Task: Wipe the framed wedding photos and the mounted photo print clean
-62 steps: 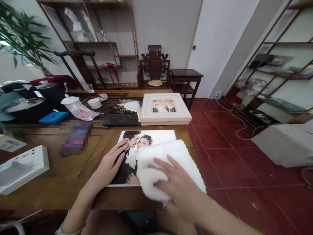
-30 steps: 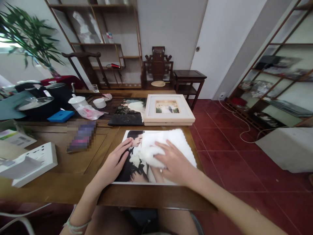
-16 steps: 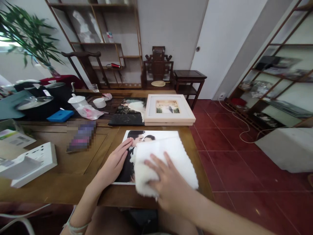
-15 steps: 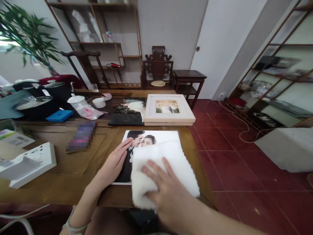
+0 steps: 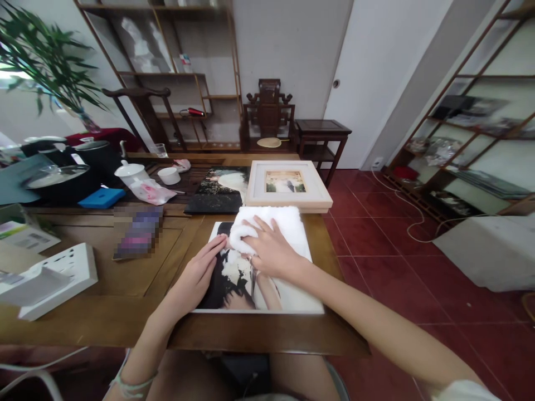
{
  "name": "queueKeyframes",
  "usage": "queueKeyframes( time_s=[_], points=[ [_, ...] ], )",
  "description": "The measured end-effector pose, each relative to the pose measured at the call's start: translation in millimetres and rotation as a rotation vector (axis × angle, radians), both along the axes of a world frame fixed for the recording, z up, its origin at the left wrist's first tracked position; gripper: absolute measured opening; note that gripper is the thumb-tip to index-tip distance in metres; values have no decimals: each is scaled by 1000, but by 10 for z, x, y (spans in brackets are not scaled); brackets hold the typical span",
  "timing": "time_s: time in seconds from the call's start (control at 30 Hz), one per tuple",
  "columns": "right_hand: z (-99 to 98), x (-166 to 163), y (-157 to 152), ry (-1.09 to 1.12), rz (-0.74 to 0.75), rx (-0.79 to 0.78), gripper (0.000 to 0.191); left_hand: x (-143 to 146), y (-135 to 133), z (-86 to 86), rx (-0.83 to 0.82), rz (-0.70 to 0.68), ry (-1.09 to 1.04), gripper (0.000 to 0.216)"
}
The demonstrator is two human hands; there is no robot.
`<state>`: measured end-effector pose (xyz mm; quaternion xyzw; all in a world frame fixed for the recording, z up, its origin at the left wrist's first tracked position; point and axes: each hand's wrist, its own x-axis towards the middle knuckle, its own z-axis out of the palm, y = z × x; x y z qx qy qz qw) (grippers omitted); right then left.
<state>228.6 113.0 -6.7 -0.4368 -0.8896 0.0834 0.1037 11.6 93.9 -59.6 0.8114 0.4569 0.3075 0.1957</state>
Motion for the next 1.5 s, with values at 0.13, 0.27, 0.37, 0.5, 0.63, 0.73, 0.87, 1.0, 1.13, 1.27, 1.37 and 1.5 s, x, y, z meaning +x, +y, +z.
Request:
queueKeyframes(
  time_s=[0.13,0.27,0.37,0.5,0.63,0.73,0.87,1.0,1.13,1.27,1.37,1.5],
  points=[
    [19,-88,-215,-66,32,-43,49,-2,6,-10,6,-3,2,42],
    [53,-111,-794,-39,184,-111,33,-8,8,-12,-5,3,18,44],
    [114,-99,-1106,-46,313,-191,23,-16,0,3,-17,-2,23,46],
    [127,-12,-1043,18,293,-207,34,-19,-12,20,-11,-13,3,47],
    [31,109,-606,85,72,-94,40,-4,-8,11,-20,1,-11,43],
    [-24,135,-330,89,-84,-43,37,16,-5,9,-32,10,-30,43],
    [-14,11,-329,43,-94,-40,38,28,-22,63,-45,33,-88,43],
    [41,-185,-639,16,146,-84,38,19,-55,154,-52,75,-178,42],
    [82,-239,-914,16,371,-150,32,27,-73,200,-65,112,-230,40],
    [139,-98,-1074,9,391,-227,31,56,-64,177,-26,110,-178,41],
    [168,94,-1160,3,306,-288,42,62,-49,135,45,64,-93,36],
    [87,411,-1177,8,64,-244,50,53,-44,108,91,42,-45,34]
  ],
)
